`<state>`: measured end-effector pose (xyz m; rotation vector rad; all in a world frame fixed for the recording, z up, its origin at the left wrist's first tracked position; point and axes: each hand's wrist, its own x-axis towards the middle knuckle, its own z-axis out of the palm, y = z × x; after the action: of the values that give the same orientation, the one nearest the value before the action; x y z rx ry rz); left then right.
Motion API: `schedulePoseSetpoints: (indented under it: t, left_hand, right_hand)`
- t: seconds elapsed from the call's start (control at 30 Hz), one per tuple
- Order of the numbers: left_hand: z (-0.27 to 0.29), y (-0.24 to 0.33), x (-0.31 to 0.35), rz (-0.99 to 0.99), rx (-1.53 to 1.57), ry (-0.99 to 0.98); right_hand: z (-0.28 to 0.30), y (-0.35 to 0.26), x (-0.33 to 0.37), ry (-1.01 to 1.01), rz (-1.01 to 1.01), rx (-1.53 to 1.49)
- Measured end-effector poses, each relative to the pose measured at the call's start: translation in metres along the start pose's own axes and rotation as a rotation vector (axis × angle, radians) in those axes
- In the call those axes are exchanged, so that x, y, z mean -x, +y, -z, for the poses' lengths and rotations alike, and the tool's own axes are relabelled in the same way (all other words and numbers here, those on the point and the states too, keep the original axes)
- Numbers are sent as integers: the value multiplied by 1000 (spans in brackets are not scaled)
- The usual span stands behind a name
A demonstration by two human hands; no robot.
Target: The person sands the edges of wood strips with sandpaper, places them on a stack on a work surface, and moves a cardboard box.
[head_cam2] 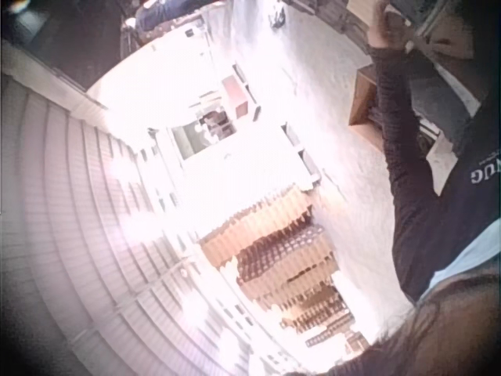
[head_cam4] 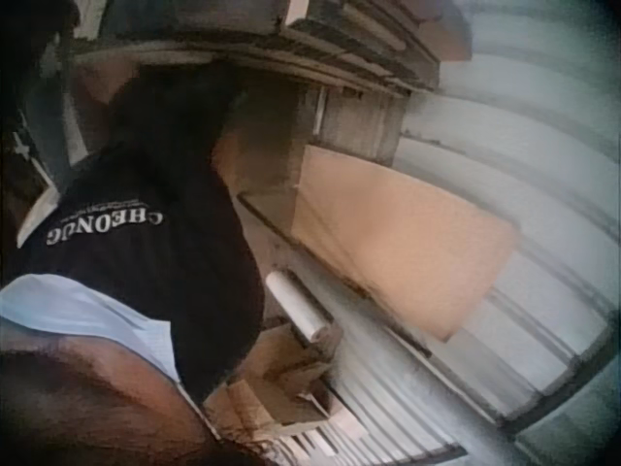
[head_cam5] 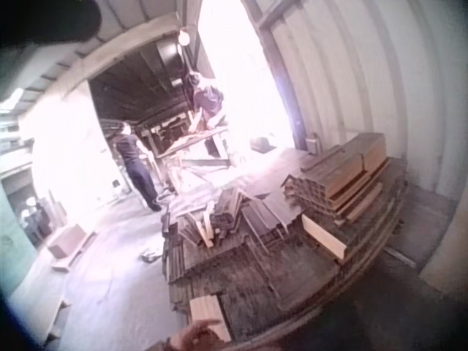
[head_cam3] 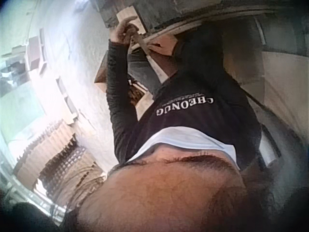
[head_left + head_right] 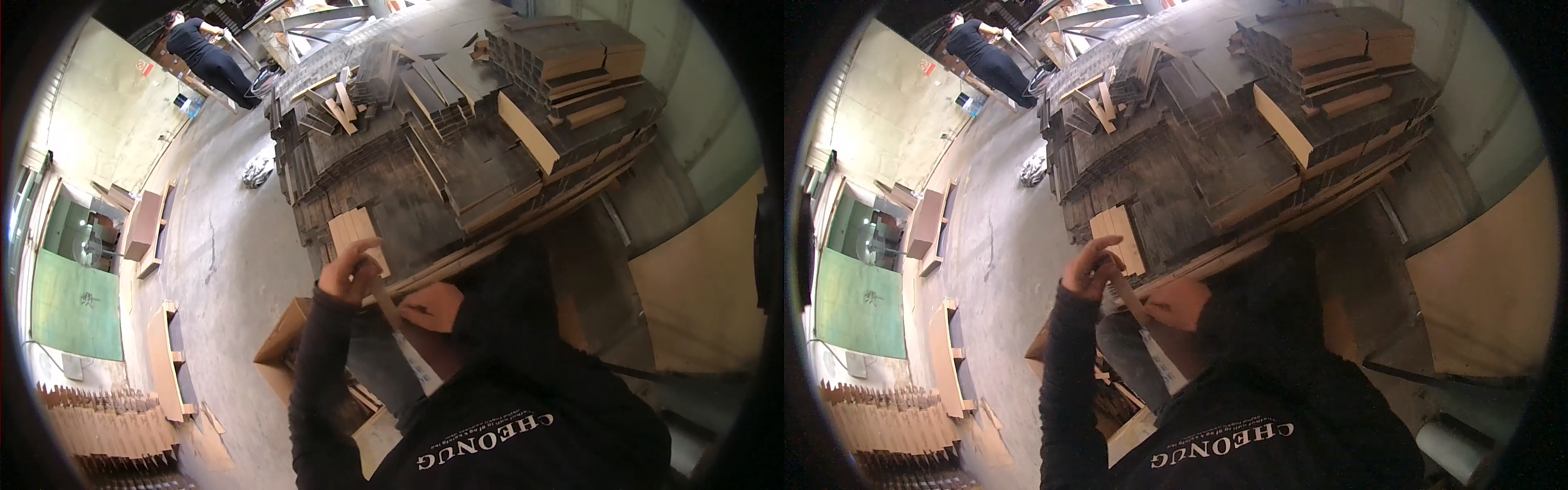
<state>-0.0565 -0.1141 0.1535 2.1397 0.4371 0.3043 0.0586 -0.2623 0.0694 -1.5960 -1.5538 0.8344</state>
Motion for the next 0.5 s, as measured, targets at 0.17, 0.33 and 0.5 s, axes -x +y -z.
schedulePoseSetpoints:
  t: [0.17, 0.33, 0.5]
  left_hand:
    - [-50, -52, -15, -31, 286, -59]
    - [-77, -41, -27, -7, 383, -105]
    - [-84, -107, -11, -125, -695, 290]
  right_hand:
    - [-30, 36, 42, 139, -173, -354]
    - [-31, 39, 51, 245, -246, -183]
    - [-18, 41, 62, 321, -241, -277]
